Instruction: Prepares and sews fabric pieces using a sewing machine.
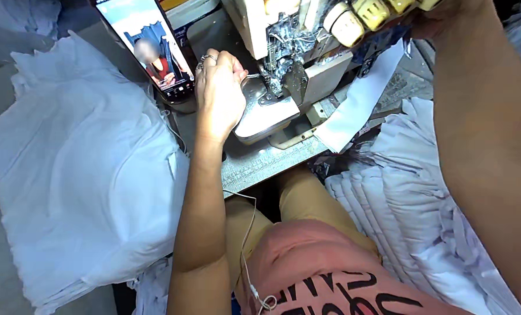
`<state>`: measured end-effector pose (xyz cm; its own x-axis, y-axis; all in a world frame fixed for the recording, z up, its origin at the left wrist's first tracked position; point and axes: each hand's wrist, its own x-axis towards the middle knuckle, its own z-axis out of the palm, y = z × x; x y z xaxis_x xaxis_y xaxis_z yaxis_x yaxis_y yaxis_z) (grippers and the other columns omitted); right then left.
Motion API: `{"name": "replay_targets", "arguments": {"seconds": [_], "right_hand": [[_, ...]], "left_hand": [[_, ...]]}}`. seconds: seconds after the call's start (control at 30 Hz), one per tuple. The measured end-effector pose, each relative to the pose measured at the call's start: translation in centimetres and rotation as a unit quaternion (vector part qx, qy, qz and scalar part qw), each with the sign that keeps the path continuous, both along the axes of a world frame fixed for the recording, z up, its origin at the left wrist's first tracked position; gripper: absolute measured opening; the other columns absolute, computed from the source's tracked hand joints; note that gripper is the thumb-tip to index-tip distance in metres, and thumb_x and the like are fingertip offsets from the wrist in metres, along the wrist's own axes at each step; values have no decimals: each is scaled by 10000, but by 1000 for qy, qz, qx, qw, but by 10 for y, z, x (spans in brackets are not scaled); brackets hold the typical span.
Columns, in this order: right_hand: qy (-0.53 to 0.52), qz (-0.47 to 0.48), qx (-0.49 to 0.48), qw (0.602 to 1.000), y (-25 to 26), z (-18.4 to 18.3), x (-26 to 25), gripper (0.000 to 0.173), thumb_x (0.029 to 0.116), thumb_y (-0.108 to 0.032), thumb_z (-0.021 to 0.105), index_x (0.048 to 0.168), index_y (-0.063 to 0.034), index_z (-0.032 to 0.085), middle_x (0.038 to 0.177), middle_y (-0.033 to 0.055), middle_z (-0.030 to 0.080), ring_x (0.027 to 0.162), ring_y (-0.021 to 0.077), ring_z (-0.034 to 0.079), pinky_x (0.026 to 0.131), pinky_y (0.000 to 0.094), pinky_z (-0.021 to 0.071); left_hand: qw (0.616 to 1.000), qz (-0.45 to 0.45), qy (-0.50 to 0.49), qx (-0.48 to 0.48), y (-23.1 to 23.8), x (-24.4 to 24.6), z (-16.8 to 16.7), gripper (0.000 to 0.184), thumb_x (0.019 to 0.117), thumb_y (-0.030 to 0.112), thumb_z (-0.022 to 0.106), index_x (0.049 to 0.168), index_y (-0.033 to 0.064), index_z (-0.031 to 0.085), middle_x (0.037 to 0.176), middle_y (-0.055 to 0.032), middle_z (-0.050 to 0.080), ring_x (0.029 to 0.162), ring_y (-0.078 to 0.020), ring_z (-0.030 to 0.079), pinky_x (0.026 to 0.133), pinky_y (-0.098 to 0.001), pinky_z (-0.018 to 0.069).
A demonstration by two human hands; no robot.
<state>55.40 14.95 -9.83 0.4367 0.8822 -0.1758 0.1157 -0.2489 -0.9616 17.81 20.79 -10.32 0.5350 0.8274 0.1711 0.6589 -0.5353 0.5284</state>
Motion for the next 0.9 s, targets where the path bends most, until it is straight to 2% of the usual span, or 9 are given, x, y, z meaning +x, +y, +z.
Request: {"name": "replay_targets", "arguments": {"seconds": [0.07, 0.2, 0.37, 0.5, 0.6, 0.67, 0.73, 0.8, 0.9], "right_hand": [[19, 29, -2, 999, -6, -1, 2, 228, 1079, -184, 380, 948, -261, 550, 733, -142, 615, 626, -36, 595, 576, 154, 513], [39, 111, 12, 993, -2, -12, 24, 277, 1068, -139, 333, 987, -265, 566, 729, -135, 617, 591, -42, 576, 553, 142, 509], [8, 120, 20, 992, -2, -6, 18, 334, 1035, -48, 330, 903, -266, 545, 669, -174, 586, 524, -79, 506, 508, 98, 449], [2, 106, -13, 994, 3, -2, 16, 320, 1044, -86, 326, 880, -263, 536, 650, -163, 565, 495, -71, 476, 478, 100, 425], [-11, 77, -52, 996, 7, -2, 13, 334, 1062, -143, 335, 823, -257, 537, 615, -154, 571, 508, -60, 525, 493, 115, 453], [-5, 90, -49, 995, 14, -10, 21, 289, 1076, -107, 359, 885, -210, 551, 679, -125, 616, 599, -33, 600, 578, 150, 521], [-26, 77, -33, 996, 20, -23, 26, 268, 1057, -101, 394, 872, -213, 550, 674, -131, 593, 593, -46, 583, 571, 137, 513], [-54, 46, -45, 996, 21, -20, 15, 181, 1076, -95, 414, 956, -176, 523, 746, -104, 558, 658, -25, 572, 632, 159, 510], [-65, 31, -52, 996, 23, -19, 9, 133, 1071, -87, 419, 1017, -155, 520, 802, -95, 548, 703, -30, 565, 662, 150, 504]], "left_hand": [[1000, 14, -14, 21, -3, 0, -6, 236, 1044, 141, 514, 1084, -57, 635, 1160, -244, 582, 1179, -367, 556, 1065, -465, 385], [998, 32, -31, 35, -4, 1, -12, 217, 1046, 135, 509, 1077, -43, 629, 1174, -230, 579, 1186, -351, 552, 1060, -451, 387], [998, 53, -24, 26, -6, 4, -11, 231, 1051, 151, 514, 1112, -36, 635, 1216, -246, 577, 1216, -384, 539, 1057, -476, 392], [998, 58, -16, 30, -6, 5, -11, 237, 1052, 172, 520, 1102, -26, 641, 1197, -236, 584, 1201, -369, 548, 1052, -465, 395], [998, 55, -21, 36, -5, 5, -13, 235, 1051, 172, 515, 1096, -21, 642, 1188, -228, 582, 1190, -364, 549, 1044, -465, 396], [997, 55, -23, 40, -5, 4, -13, 236, 1049, 169, 514, 1097, -22, 644, 1182, -227, 582, 1182, -363, 554, 1040, -466, 400], [997, 56, -21, 39, -6, 4, -13, 238, 1050, 172, 508, 1103, -18, 641, 1186, -228, 577, 1187, -365, 549, 1041, -461, 395], [997, 60, -23, 42, -6, 4, -14, 240, 1051, 178, 510, 1103, -14, 644, 1181, -221, 579, 1181, -357, 553, 1037, -450, 398], [997, 61, -28, 47, -7, 4, -14, 238, 1050, 175, 511, 1094, -17, 645, 1169, -220, 580, 1174, -359, 555, 1032, -449, 399]]}}
